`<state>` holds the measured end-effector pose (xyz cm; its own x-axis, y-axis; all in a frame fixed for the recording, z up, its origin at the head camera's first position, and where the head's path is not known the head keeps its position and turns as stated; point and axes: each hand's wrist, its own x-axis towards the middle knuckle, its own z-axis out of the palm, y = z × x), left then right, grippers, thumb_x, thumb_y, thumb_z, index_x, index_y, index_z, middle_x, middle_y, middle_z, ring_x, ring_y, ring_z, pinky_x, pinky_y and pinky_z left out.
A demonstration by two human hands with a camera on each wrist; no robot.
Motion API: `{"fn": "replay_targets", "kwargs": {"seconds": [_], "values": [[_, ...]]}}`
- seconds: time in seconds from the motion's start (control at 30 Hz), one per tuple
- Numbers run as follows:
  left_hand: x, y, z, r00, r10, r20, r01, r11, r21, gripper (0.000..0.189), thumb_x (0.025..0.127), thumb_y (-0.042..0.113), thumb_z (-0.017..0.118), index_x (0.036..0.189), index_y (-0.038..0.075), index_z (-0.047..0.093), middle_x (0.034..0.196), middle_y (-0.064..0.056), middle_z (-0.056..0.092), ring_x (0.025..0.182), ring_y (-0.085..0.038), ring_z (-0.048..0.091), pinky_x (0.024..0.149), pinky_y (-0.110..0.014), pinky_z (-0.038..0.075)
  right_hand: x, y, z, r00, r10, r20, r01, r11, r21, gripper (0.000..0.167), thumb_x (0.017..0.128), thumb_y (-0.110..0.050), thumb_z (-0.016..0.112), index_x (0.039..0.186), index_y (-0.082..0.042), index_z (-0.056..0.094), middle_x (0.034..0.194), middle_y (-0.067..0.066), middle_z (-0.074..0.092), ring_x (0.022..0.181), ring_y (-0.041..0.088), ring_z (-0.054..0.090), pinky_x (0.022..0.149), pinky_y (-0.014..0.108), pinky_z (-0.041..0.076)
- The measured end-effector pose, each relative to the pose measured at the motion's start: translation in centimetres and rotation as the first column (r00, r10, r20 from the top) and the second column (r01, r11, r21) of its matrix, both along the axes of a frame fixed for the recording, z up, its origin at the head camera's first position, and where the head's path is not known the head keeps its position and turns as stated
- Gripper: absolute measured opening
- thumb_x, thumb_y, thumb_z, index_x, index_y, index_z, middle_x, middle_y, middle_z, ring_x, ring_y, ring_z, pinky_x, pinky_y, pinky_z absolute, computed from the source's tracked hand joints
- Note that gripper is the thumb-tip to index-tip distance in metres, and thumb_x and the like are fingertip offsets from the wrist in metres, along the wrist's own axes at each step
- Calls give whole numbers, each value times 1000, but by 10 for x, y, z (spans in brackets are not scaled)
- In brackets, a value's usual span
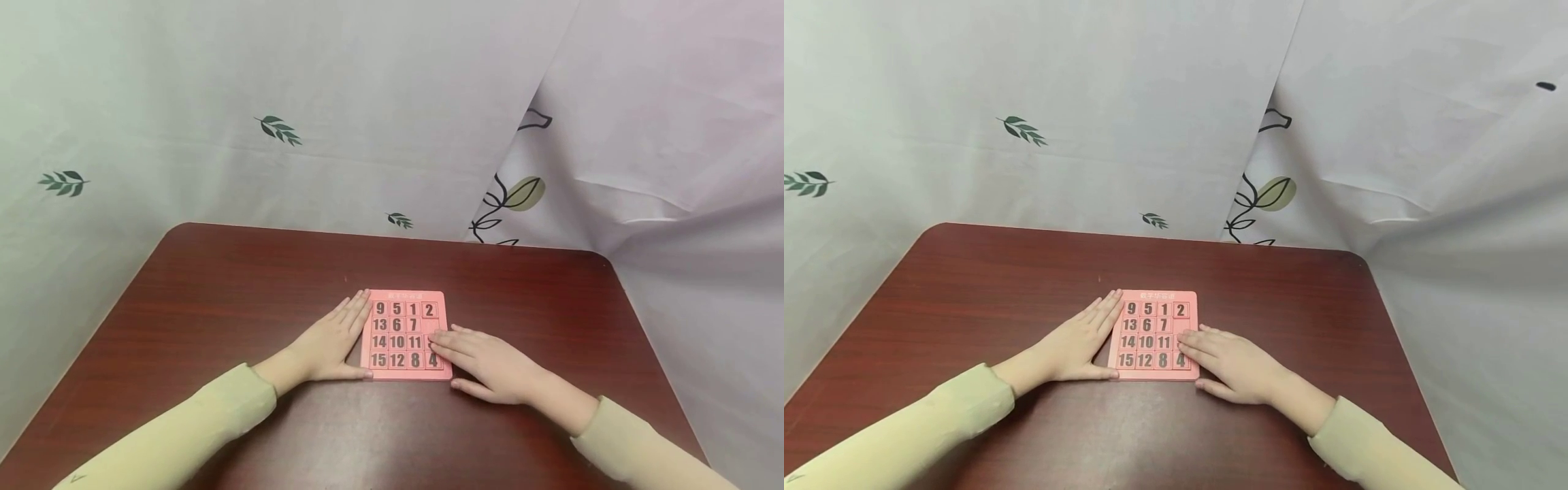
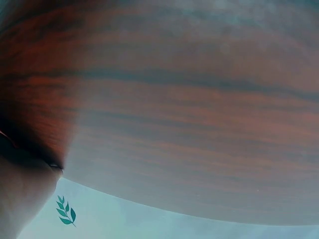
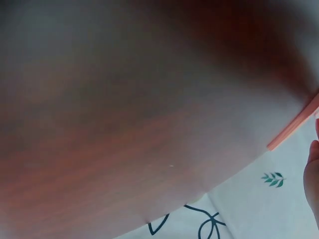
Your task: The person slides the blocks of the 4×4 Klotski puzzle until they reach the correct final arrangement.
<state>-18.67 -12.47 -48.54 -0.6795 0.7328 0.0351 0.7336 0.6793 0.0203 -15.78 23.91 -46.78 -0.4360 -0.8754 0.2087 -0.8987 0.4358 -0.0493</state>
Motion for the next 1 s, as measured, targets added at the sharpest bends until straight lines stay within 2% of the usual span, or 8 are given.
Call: {"fn": "replay_targets", "kwargs": {"seconds": [0.1,0.23,0.5,0.63,0.8,1.0], "values": [[0,0,0,1000,0,-1,0,1000,0,127,87,82,61,164,-11,21,174,-32,15,165,-42,19,135,-49,24,6,4,-3,1000,15,-12,-15,1000,-2,65,98,-39,73,152,-7,57,158,7,58,148,24,54,118,52,49],[0,0,0,1000,3,2,-3,1000,-2,128,87,82,60,164,-11,21,175,-32,13,165,-41,18,135,-49,23,7,4,-4,1000,8,-10,-8,1000,10,65,100,-40,71,153,-7,56,159,7,57,149,26,54,118,52,49],[-1,-1,-3,1000,0,6,0,1000,6,127,87,81,61,164,-11,20,175,-32,13,165,-41,19,135,-49,24,-7,-2,1,994,-90,59,86,994,65,64,104,-42,65,157,-9,53,163,5,53,153,25,50,124,52,43],[-1,0,-3,1000,2,9,-2,1000,11,127,87,81,61,164,-11,21,175,-31,13,165,-41,19,135,-49,24,-11,-4,3,991,-110,79,104,992,78,64,104,-42,65,157,-9,52,164,5,52,154,24,48,125,51,42],[-1,-1,-2,1000,1,-4,-1,1000,10,127,87,81,61,164,-12,22,174,-32,15,164,-41,20,135,-49,24,-5,-4,3,997,-71,44,68,996,51,66,102,-42,68,156,-8,53,163,8,52,153,24,49,123,52,45],[0,0,-3,1000,-3,-19,3,1000,8,127,86,81,61,164,-12,23,174,-32,16,164,-41,20,135,-49,24,13,-1,1,1000,12,-24,-11,1000,1,68,97,-39,74,152,-5,56,159,9,57,149,23,54,118,53,49]]}}
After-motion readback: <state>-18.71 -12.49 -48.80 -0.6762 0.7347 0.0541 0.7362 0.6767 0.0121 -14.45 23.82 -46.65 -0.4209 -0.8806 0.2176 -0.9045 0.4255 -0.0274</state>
